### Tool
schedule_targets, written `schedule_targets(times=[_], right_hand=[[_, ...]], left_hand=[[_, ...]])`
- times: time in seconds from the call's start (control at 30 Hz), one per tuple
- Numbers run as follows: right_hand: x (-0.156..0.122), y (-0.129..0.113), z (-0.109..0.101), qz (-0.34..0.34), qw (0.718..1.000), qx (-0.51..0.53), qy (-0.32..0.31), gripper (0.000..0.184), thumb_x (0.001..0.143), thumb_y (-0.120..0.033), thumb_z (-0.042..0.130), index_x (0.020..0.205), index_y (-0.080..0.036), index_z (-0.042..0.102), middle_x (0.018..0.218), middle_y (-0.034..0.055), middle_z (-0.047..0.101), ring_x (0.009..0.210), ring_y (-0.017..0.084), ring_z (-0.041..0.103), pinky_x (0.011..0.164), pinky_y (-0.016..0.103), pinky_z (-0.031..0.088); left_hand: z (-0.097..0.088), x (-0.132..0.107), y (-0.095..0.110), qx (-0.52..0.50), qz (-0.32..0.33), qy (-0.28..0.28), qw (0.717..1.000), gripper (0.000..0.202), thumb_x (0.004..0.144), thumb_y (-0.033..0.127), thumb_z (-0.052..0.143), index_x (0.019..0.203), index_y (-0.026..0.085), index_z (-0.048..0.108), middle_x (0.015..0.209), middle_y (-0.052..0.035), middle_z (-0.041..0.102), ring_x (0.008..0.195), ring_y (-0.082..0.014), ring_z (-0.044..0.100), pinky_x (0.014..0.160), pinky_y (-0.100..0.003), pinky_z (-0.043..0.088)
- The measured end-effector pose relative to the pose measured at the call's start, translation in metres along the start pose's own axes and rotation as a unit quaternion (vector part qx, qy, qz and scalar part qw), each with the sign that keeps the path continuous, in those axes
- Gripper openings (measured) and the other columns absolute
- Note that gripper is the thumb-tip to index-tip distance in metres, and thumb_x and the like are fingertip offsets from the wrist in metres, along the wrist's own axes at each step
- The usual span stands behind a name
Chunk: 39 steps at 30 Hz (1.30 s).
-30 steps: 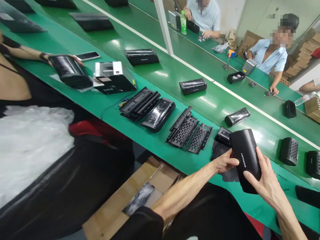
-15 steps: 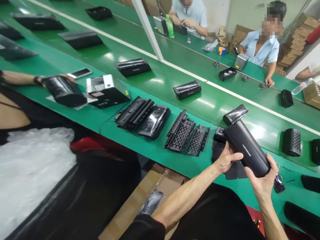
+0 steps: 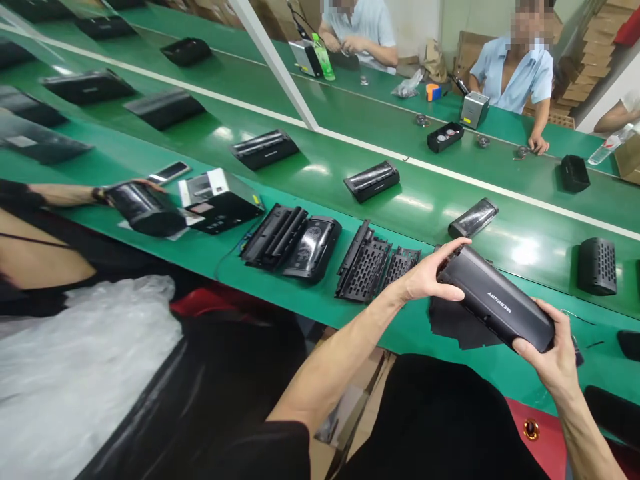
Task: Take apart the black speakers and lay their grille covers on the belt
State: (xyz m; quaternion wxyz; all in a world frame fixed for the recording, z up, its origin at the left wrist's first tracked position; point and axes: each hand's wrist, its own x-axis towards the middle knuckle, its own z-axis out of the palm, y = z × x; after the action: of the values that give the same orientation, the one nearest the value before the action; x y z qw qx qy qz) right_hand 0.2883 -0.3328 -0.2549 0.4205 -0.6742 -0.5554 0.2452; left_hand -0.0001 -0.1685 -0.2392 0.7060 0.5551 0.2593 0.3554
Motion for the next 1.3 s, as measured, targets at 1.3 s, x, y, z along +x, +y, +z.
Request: schedule_targets(times=[1.3], right_hand=[[-0.037, 0.031, 0.006, 0.194, 0.964, 0.136, -0.122, 0.083, 0.074, -0.065, 0.088, 0.141, -0.028, 0.055, 0.145, 0.0110, 0.058, 0.129, 0.035, 0.059, 0.112, 0.046, 0.049]], left_hand=[[0.037, -0.062, -0.110, -0.054, -0.117, 0.174, 0.976, 0.093, 0.068, 0.053, 0.090, 0.149, 0.023, 0.057, 0.135, -0.0104, 0.070, 0.122, -0.0354, 0.066, 0.108, -0.044, 0.051]])
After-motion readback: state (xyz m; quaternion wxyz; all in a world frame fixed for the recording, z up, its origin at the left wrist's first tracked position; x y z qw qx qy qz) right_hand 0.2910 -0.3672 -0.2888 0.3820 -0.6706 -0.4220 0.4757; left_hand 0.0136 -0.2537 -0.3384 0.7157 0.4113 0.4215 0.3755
